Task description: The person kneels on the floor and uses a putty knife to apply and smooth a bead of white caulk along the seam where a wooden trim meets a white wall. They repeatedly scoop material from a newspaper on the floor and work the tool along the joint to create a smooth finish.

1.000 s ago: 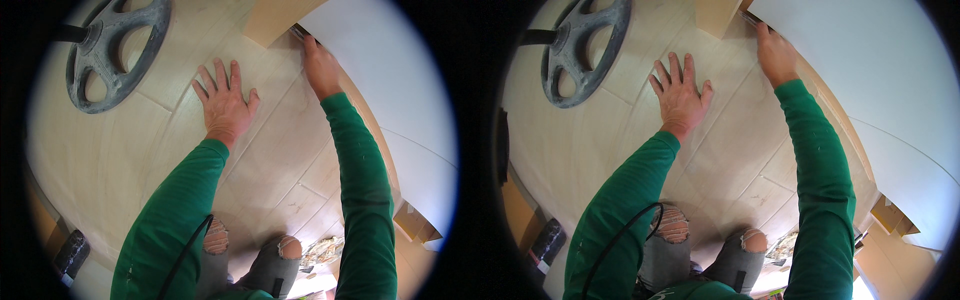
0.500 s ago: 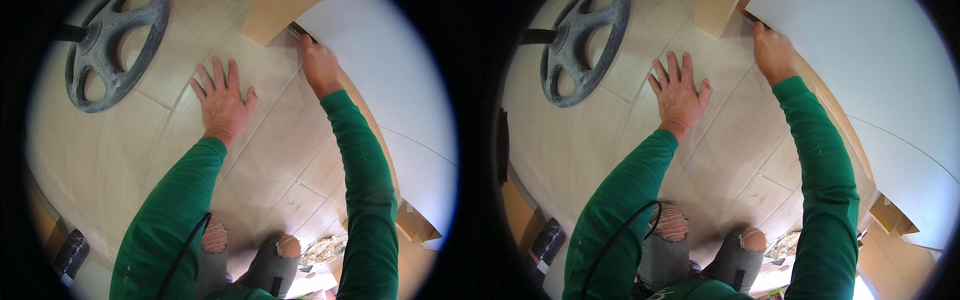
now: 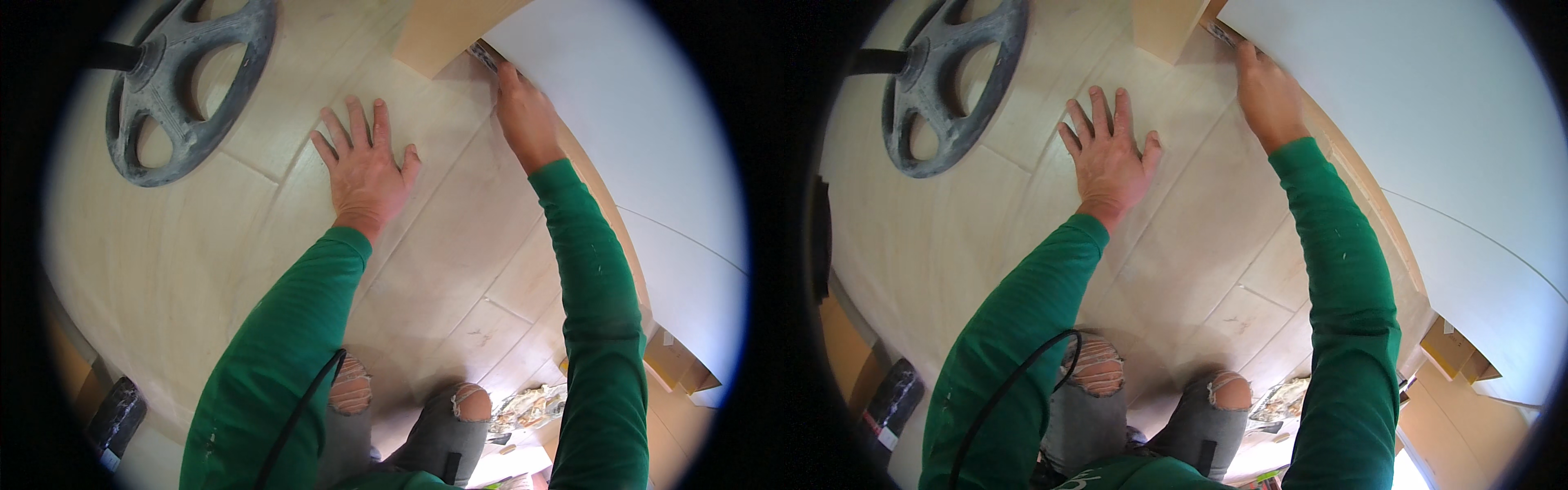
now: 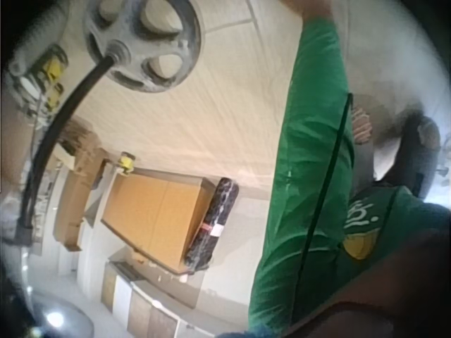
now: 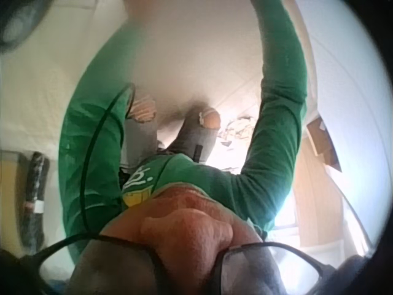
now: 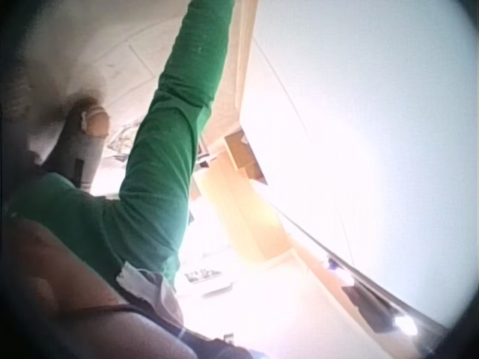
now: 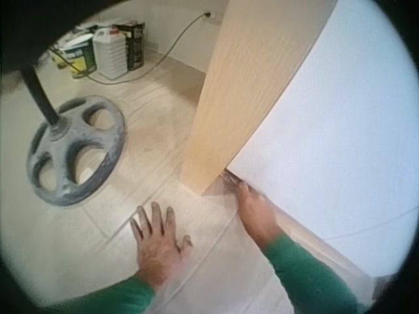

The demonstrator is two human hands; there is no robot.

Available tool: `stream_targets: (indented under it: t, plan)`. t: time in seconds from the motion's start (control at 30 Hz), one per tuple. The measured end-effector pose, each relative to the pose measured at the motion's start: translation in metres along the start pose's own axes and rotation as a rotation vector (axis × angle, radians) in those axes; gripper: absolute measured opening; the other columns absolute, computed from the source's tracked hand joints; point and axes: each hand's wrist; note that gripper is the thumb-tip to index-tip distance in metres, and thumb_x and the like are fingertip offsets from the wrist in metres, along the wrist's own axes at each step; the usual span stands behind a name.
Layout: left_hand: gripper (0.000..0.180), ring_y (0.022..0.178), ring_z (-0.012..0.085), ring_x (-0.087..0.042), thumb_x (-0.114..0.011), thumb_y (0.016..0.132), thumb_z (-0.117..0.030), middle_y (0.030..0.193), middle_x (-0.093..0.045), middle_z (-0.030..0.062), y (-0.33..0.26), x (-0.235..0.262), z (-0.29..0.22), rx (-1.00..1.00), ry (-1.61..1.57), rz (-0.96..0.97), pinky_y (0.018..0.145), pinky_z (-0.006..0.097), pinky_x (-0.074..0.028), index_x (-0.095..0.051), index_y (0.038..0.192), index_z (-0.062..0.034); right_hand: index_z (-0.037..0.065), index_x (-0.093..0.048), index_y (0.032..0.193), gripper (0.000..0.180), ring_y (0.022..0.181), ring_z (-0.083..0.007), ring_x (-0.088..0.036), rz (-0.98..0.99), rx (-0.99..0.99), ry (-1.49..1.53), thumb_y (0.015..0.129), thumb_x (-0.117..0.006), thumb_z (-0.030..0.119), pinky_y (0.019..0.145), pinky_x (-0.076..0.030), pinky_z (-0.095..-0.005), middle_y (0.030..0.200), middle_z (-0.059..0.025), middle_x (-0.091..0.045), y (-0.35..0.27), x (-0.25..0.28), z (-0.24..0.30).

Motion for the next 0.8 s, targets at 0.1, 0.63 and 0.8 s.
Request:
stream_targets:
  t: [0.1,0.63,0.8]
  plan:
    - [0.080,0.156,0.0581,-0.011,-0.054,0.099,-0.049,0.170,-0.023,0.0268,-0.001,-0.001,0.000,-0.005,-0.002,-0.006,0.124,0.071,-0.007,-0.033,0.164,-0.0069,0.004,-0.056,0.117,0.021,0.091,-0.0431,-0.073,0.018,0.009,-0.087,0.097,-0.051,0.007,0.078,-0.058,-0.0549,0.096,-0.0232,-0.073,0.011,-0.012,0.002]
    - [0.081,0.156,0.0581,-0.010,-0.054,0.099,-0.049,0.171,-0.022,0.0268,0.000,0.001,0.001,0.003,-0.018,0.015,0.124,0.071,-0.006,-0.032,0.165,-0.0069,0.002,-0.059,0.116,0.021,0.090,-0.0426,-0.074,0.117,0.031,-0.144,0.096,-0.054,0.003,0.078,-0.060,-0.0529,0.097,-0.0228,-0.076,0.007,0.008,0.004]
    - [0.081,0.156,0.0587,-0.010,-0.055,0.099,-0.048,0.170,-0.022,0.0280,0.000,0.003,0.000,-0.002,-0.029,0.022,0.124,0.072,-0.006,-0.031,0.165,-0.0063,0.006,-0.063,0.117,0.022,0.084,-0.0399,-0.073,0.054,-0.068,-0.090,0.096,-0.058,0.007,0.073,-0.060,-0.0512,0.094,-0.0170,-0.074,-0.017,0.013,-0.004]
Point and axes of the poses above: each hand's wrist, its own y-axis towards the middle knuckle, its own x-axis out of the back of the hand, z = x × y
